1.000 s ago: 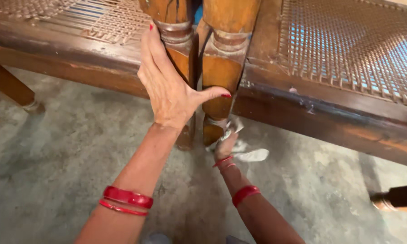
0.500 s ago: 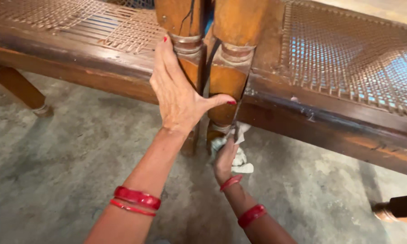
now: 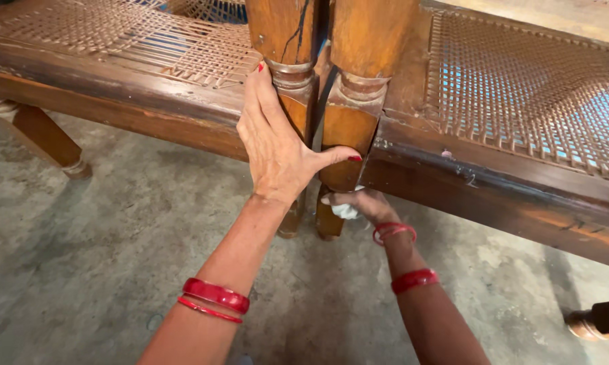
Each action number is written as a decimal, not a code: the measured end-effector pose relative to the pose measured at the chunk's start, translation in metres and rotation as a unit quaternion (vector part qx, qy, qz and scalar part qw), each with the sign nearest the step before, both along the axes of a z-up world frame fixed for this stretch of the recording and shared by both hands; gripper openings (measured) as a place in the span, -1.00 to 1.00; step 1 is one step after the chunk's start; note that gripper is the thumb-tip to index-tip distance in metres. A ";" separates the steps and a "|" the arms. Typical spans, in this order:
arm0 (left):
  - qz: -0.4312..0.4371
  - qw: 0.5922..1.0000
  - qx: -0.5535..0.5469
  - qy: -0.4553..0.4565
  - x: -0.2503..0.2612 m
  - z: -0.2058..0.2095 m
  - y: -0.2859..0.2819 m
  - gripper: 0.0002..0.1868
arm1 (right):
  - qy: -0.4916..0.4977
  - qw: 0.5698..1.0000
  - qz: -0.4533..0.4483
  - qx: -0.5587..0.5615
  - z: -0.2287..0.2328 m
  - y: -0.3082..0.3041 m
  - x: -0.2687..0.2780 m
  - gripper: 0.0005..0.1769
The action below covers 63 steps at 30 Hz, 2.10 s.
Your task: The person wipes a wooden chair with a cloth, cleaning the seat, legs, armrests, and backrest. The person uses a white cloth to remove dust and dirt from the chair's surfaces.
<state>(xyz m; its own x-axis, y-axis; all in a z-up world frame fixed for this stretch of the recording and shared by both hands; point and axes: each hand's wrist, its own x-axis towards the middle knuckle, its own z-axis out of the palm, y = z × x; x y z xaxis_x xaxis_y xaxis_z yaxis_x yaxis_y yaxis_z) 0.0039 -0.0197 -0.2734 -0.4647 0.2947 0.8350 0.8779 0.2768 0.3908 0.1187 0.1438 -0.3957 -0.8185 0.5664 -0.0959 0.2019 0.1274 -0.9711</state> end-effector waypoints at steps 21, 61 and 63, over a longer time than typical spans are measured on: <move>-0.133 0.983 -0.117 0.041 0.006 -0.009 -0.095 0.13 | 0.216 0.932 -0.226 -0.186 0.005 -0.043 0.070 -0.53; 0.039 0.930 -0.364 -0.031 -0.032 0.030 -0.104 0.40 | 0.198 0.798 -0.482 0.303 -0.002 -0.197 -0.119 -0.57; 0.037 0.925 -0.375 -0.043 -0.031 0.026 -0.103 0.40 | 0.155 0.871 -0.406 0.229 -0.002 -0.189 -0.107 -0.71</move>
